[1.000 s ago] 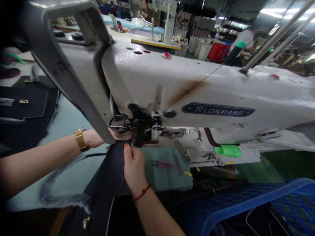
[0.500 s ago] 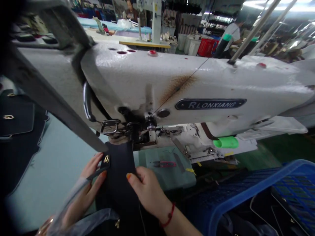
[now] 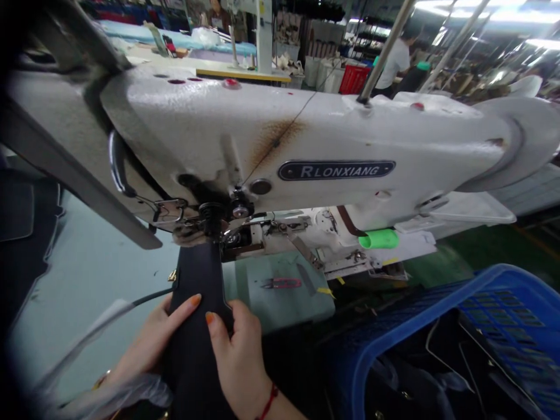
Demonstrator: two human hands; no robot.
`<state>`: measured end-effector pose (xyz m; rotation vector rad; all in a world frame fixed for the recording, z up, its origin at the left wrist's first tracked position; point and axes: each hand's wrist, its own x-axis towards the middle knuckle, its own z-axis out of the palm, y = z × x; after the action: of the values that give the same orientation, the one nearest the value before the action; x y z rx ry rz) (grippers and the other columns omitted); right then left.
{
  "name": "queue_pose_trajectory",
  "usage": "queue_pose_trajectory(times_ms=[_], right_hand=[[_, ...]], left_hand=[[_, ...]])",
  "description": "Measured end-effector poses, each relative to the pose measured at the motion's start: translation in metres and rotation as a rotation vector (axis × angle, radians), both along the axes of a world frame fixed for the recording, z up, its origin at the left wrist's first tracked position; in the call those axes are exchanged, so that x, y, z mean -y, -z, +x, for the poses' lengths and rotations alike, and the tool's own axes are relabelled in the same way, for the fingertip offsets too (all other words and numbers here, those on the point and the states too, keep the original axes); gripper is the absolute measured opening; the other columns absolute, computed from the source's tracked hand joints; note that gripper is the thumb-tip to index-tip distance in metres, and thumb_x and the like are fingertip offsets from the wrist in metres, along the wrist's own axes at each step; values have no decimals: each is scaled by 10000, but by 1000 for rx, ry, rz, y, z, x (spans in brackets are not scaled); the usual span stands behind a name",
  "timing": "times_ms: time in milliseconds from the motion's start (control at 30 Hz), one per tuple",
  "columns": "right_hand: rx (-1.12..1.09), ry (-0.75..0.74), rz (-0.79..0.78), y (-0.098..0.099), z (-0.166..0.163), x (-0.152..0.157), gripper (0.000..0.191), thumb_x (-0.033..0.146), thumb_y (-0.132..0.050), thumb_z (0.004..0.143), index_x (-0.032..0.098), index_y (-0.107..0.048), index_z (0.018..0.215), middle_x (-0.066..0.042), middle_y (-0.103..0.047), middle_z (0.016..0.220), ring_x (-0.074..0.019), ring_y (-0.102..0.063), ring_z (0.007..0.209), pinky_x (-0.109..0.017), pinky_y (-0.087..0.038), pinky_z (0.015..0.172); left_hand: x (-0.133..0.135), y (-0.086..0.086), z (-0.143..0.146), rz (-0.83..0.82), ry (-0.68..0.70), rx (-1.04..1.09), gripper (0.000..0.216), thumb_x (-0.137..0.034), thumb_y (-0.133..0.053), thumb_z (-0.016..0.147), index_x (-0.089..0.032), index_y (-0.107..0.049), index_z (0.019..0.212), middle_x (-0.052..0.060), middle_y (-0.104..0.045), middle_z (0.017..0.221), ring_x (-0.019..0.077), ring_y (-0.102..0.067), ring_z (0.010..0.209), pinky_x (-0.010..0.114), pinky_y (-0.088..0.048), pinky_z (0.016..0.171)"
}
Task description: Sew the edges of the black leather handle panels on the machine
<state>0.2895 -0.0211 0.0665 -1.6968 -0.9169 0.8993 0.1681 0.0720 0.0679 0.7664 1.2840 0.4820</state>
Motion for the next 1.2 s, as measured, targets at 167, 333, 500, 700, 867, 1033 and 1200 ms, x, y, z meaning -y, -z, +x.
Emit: queue_pose_trajectory(times_ms=[167, 333, 500, 700, 867, 1033, 1200], right_hand=[[19, -8, -23, -3, 2, -1, 278, 384, -512, 948, 160, -613, 817, -27, -633, 734, -143, -551, 655, -234, -391, 599], [-21, -44, -31, -6, 6, -4, 341, 400, -488, 950, 157, -562, 723, -11, -571, 656, -117, -461, 585, -228, -331, 538], [-72, -46, -39, -9, 9, -3, 351, 412, -497, 923, 152, -541, 692, -12, -548, 654, -115, -440, 594, -224, -330, 539], [-92, -33, -66, -9, 7, -6, 372, 444, -496, 901, 158, -514, 665, -5, -501, 631, -114, -406, 587, -225, -314, 529], [-52, -20, -55, -7, 9, -15, 379, 438, -503, 896, 159, -497, 640, -2, -495, 619, -110, -409, 584, -223, -305, 531], [-38, -5, -43, -8, 13, -26, 380, 435, -507, 891, 162, -489, 628, 3, -487, 604, -109, -396, 576, -227, -296, 526], [-47, -6, -39, -10, 16, -37, 370, 431, -525, 881, 163, -493, 628, 6, -488, 600, -110, -393, 574, -231, -286, 520]], left_hand=[[0, -7, -1, 53, 16, 1, 407, -450, -782, 732, -233, -619, 1036, 77, -767, 1022, 283, -755, 868, 412, -637, 763], [-1, -15, -2, 102, 64, -12, 423, -493, -754, 754, -247, -618, 1070, 89, -755, 1101, 318, -738, 962, 467, -627, 820], [2, -16, -2, 48, 62, 9, 415, -505, -752, 755, -254, -619, 1059, 50, -777, 1022, 292, -753, 900, 421, -628, 801], [0, -13, -3, 60, 53, -1, 430, -514, -749, 757, -245, -611, 1063, 56, -768, 1061, 279, -751, 908, 419, -622, 826], [-8, -12, -1, 65, 76, 14, 438, -506, -761, 743, -258, -614, 1073, 52, -767, 1074, 302, -738, 975, 423, -618, 841], [-20, -13, 2, 100, 95, 11, 435, -499, -739, 765, -238, -612, 1090, 69, -764, 1081, 292, -745, 946, 412, -615, 840], [-30, -17, 6, 88, 80, 6, 459, -495, -760, 741, -234, -610, 1087, 59, -770, 1060, 283, -751, 916, 371, -629, 780]])
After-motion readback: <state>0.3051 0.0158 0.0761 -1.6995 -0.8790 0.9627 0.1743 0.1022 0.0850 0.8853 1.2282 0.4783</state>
